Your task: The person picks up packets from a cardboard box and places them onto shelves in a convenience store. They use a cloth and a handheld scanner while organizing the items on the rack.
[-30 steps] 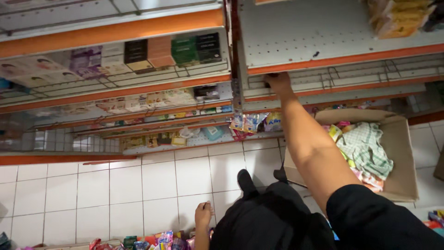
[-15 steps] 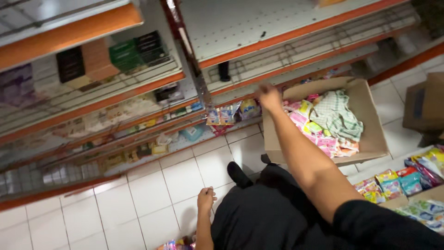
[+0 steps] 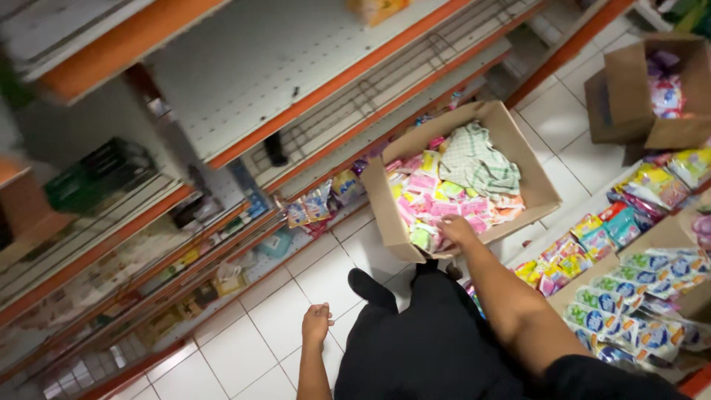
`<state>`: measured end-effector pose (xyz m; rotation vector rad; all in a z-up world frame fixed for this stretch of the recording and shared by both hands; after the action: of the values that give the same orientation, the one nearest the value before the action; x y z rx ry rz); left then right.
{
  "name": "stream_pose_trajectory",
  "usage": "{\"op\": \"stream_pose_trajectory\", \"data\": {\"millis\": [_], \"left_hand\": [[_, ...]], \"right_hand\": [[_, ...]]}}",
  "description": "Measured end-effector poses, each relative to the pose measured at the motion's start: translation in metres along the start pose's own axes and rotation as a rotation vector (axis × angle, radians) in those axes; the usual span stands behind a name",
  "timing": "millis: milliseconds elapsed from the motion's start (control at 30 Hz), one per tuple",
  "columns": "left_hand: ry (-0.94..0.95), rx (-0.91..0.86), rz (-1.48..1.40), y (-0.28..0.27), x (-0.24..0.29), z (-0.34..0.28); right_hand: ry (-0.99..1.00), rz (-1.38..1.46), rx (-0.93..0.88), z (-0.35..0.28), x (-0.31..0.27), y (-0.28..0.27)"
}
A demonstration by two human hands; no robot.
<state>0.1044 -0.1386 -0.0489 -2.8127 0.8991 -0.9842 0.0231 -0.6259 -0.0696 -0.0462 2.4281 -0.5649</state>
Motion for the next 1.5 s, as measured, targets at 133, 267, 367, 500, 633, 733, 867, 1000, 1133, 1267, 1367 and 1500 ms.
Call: {"op": "stream_pose_trajectory", "data": {"millis": [133, 267, 367, 500, 633, 733, 867, 1000, 1133, 1267, 1367, 1500], "left_hand": [[-0.053, -0.023, 0.093, 0.034, 0.012, 0.003], [0.074, -0.047, 0.212, 0.071, 0.011, -0.004], [0.048, -0.038, 0.172, 0.098, 0.016, 0.003], [0.031, -0.007, 0.220, 0.124, -0.003, -0.011], [-0.111, 0.026, 0.219, 0.143, -0.024, -0.016], [-0.073, 0.008, 0.076, 0.163, -0.037, -0.021], [-0.068, -0.025, 0.149, 0.185, -0.027, -0.025], [-0.004, 0.004, 0.236, 0.192, 0.015, -0.020], [0.199, 0.068, 0.218, 0.214, 0.086, -0.021], [0.348, -0.100, 0.170, 0.260, 0.148, -0.019], [0.389, -0.138, 0.206, 0.295, 0.185, -0.011], [0.266, -0.113, -0.024, 0.312, 0.207, 0.001]], "right_hand": [[-0.005, 0.040, -0.008, 0.028, -0.005, -0.007], [0.317, 0.355, -0.294, 0.037, 0.044, 0.015], [-0.016, -0.284, -0.118, 0.049, 0.051, -0.007], [0.306, 0.580, -0.185, 0.055, 0.085, 0.001], [0.420, 0.411, 0.056, 0.070, 0.105, -0.033], [0.344, 0.007, 0.120, 0.081, 0.110, -0.053], [0.114, -0.617, -0.095, 0.076, 0.112, -0.059], [0.042, -0.800, -0.234, 0.077, 0.103, -0.060], [-0.145, -0.805, -0.262, 0.090, 0.108, -0.046], [-0.139, -0.216, -0.296, 0.069, 0.092, -0.029], [-0.168, 0.018, -0.349, 0.021, 0.051, -0.021], [-1.003, -0.180, -0.292, -0.034, -0.025, -0.047]]}}
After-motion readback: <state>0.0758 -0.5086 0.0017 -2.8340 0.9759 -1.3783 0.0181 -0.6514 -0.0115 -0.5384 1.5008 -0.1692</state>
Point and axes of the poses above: each hand's wrist, its own z-axis towards the middle knuckle, its own y-axis out of the palm, x = y × z, the point moved 5 cm from there along z, towards the middle knuckle, and after that the axes turned 8 degrees about -x, right-handed, at the moved point
